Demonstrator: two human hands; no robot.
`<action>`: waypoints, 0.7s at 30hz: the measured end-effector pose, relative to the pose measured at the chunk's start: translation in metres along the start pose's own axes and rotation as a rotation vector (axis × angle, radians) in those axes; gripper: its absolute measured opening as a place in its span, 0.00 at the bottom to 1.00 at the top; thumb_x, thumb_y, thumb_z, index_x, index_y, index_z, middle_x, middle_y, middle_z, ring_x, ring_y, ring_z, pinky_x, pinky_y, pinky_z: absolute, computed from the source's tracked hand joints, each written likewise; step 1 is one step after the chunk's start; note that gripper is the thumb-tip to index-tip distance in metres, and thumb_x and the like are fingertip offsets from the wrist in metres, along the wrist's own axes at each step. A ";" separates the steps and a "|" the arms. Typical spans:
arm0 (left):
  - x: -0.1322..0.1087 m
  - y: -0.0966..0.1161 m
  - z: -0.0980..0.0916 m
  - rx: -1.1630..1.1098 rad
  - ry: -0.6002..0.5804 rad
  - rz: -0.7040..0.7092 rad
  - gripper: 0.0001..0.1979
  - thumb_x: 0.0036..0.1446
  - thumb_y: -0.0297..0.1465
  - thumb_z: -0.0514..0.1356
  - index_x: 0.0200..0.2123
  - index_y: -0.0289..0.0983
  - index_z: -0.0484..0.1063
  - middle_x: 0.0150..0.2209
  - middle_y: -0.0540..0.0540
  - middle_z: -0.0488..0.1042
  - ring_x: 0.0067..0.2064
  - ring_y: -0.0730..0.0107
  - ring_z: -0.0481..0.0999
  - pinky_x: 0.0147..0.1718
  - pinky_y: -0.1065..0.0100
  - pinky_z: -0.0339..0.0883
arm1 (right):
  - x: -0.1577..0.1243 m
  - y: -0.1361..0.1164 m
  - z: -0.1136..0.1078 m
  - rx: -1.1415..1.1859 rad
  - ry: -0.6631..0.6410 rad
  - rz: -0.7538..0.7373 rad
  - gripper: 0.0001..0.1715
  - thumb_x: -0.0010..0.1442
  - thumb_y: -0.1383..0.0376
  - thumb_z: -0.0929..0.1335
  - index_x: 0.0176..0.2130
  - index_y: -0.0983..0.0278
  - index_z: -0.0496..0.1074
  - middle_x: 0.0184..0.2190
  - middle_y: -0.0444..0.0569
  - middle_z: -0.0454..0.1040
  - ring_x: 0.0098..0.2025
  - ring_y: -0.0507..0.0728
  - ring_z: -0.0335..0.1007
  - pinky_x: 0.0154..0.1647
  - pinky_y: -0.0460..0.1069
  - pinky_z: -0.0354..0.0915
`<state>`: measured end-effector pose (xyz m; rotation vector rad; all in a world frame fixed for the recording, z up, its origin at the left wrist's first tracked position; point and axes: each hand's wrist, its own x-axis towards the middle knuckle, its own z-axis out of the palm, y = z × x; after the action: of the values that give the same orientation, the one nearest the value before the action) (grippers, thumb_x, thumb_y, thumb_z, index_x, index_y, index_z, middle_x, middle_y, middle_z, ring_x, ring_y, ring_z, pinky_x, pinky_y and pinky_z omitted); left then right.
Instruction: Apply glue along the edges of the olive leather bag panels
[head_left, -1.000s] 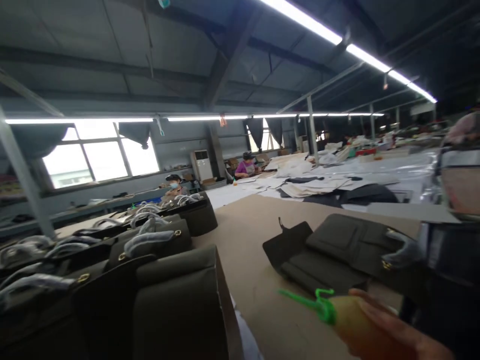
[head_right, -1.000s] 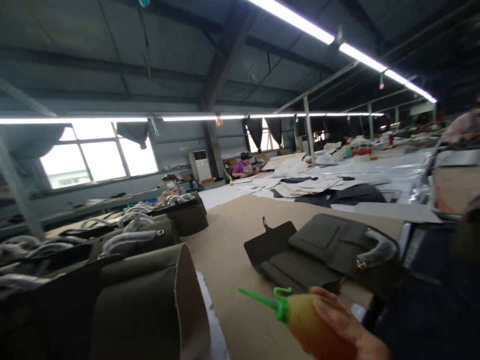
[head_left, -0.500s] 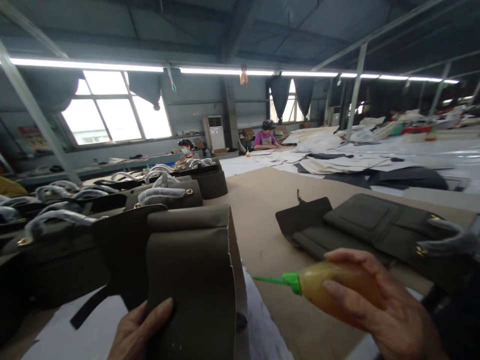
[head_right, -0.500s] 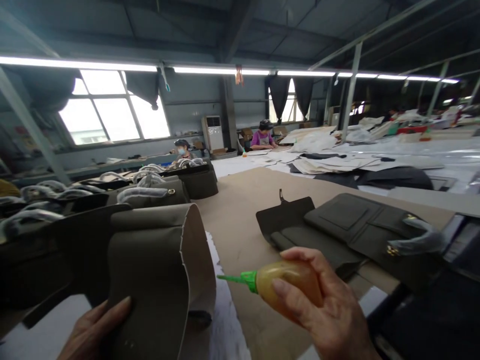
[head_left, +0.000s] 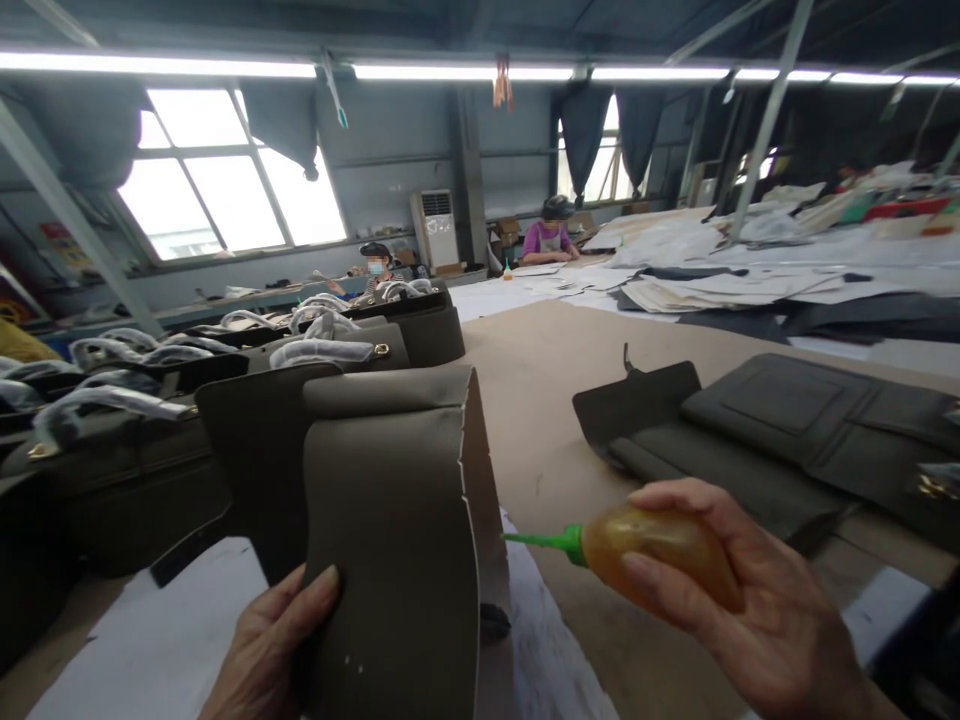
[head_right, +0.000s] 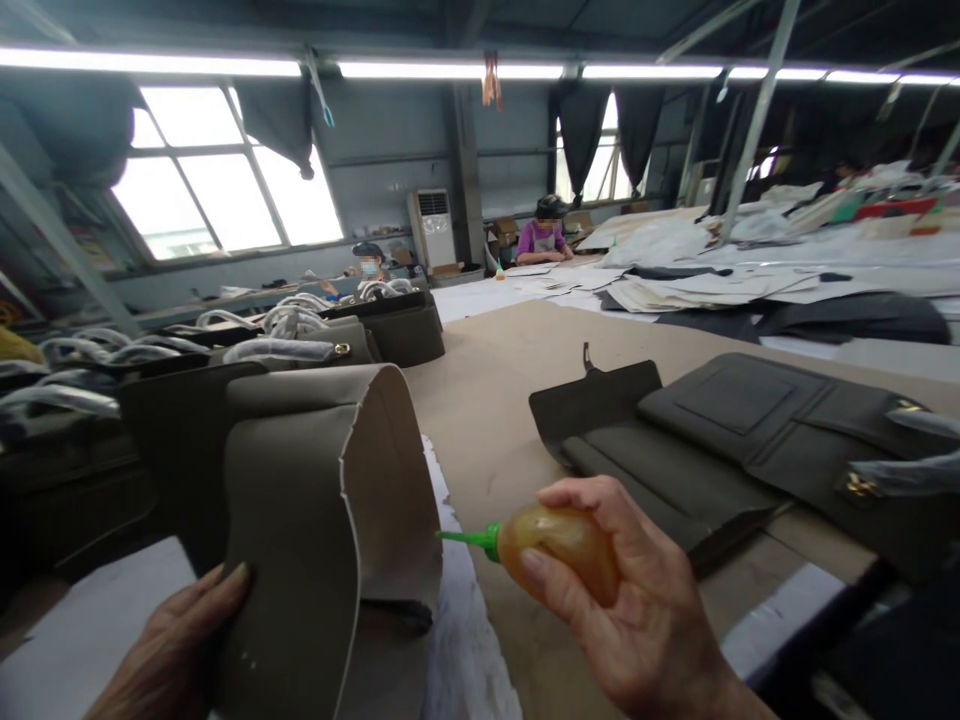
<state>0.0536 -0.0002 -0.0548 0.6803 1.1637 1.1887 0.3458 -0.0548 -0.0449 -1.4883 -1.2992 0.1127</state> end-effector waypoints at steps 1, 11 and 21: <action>0.001 0.000 0.000 -0.001 -0.004 -0.015 0.18 0.40 0.37 0.70 0.35 0.35 0.77 0.30 0.41 0.78 0.27 0.63 0.75 0.24 0.71 0.70 | 0.000 0.001 0.001 0.000 0.001 -0.001 0.15 0.50 0.53 0.69 0.38 0.56 0.68 0.28 0.41 0.71 0.25 0.54 0.67 0.23 0.48 0.61; 0.000 0.000 0.002 -0.002 0.057 0.010 0.16 0.39 0.36 0.70 0.34 0.37 0.77 0.28 0.44 0.77 0.26 0.65 0.74 0.24 0.72 0.71 | 0.006 0.019 0.001 -0.011 -0.119 -0.190 0.13 0.53 0.58 0.69 0.40 0.55 0.66 0.28 0.39 0.72 0.24 0.52 0.69 0.22 0.45 0.63; 0.005 -0.001 -0.003 0.005 0.058 0.006 0.18 0.36 0.36 0.72 0.34 0.36 0.77 0.30 0.43 0.78 0.28 0.64 0.75 0.27 0.72 0.71 | -0.009 0.016 -0.003 0.009 -0.132 0.016 0.16 0.50 0.52 0.70 0.38 0.55 0.69 0.27 0.41 0.73 0.23 0.54 0.69 0.20 0.47 0.63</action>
<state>0.0510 0.0035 -0.0585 0.6570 1.2143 1.2174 0.3540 -0.0601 -0.0605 -1.5042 -1.3903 0.2307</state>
